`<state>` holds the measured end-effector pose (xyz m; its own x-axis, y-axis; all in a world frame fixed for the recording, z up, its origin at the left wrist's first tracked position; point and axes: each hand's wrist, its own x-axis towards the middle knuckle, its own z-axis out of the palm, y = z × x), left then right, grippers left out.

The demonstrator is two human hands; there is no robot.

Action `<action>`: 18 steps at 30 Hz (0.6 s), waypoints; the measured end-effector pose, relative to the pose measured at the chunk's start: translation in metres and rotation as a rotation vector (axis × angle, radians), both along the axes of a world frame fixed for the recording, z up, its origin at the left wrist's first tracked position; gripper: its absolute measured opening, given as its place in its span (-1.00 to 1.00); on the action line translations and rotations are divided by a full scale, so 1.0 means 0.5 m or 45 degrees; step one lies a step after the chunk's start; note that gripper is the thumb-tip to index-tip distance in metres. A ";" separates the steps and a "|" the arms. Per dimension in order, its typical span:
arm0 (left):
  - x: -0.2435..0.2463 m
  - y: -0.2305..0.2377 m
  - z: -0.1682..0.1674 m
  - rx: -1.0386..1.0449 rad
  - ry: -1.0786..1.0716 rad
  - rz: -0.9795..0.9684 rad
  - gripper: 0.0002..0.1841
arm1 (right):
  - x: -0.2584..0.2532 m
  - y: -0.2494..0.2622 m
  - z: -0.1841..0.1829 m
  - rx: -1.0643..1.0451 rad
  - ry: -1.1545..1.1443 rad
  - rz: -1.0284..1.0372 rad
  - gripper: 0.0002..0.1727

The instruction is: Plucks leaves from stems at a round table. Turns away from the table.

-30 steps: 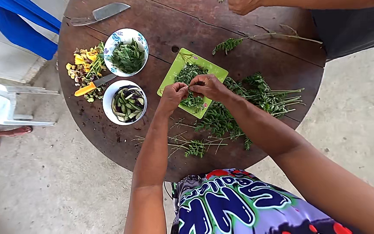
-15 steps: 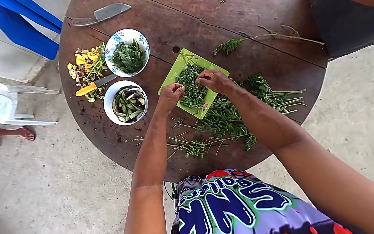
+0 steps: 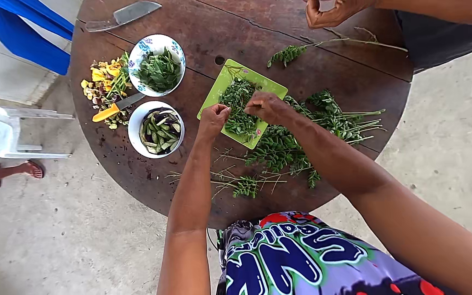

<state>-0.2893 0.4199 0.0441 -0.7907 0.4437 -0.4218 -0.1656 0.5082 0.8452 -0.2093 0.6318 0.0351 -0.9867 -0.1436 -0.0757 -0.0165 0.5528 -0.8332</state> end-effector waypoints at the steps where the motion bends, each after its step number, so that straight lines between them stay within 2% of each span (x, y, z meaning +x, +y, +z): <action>1: -0.003 -0.001 -0.013 -0.039 0.047 0.012 -0.79 | 0.022 -0.014 0.001 -0.001 -0.038 0.060 -0.75; 2: -0.004 -0.003 -0.026 -0.082 0.102 0.000 -0.78 | 0.049 -0.033 0.002 -0.004 -0.109 0.151 -0.78; 4: -0.006 -0.009 -0.042 -0.249 0.202 -0.135 -0.59 | 0.104 -0.075 -0.013 0.009 -0.328 0.385 -0.79; 6: 0.000 -0.014 -0.057 -0.460 0.320 -0.336 -0.56 | 0.141 -0.098 -0.032 0.016 -0.538 0.530 -0.60; 11: 0.021 -0.007 -0.091 -0.740 0.458 -0.554 -0.71 | 0.177 -0.113 -0.048 -0.125 -0.598 0.458 -0.60; 15: 0.020 -0.010 -0.093 -0.706 0.465 -0.517 -0.75 | 0.167 -0.098 -0.028 -0.148 -0.560 0.322 -0.64; 18: 0.023 -0.015 -0.078 -0.611 0.491 -0.513 -0.75 | 0.141 -0.082 -0.032 -0.119 -0.405 0.002 -0.67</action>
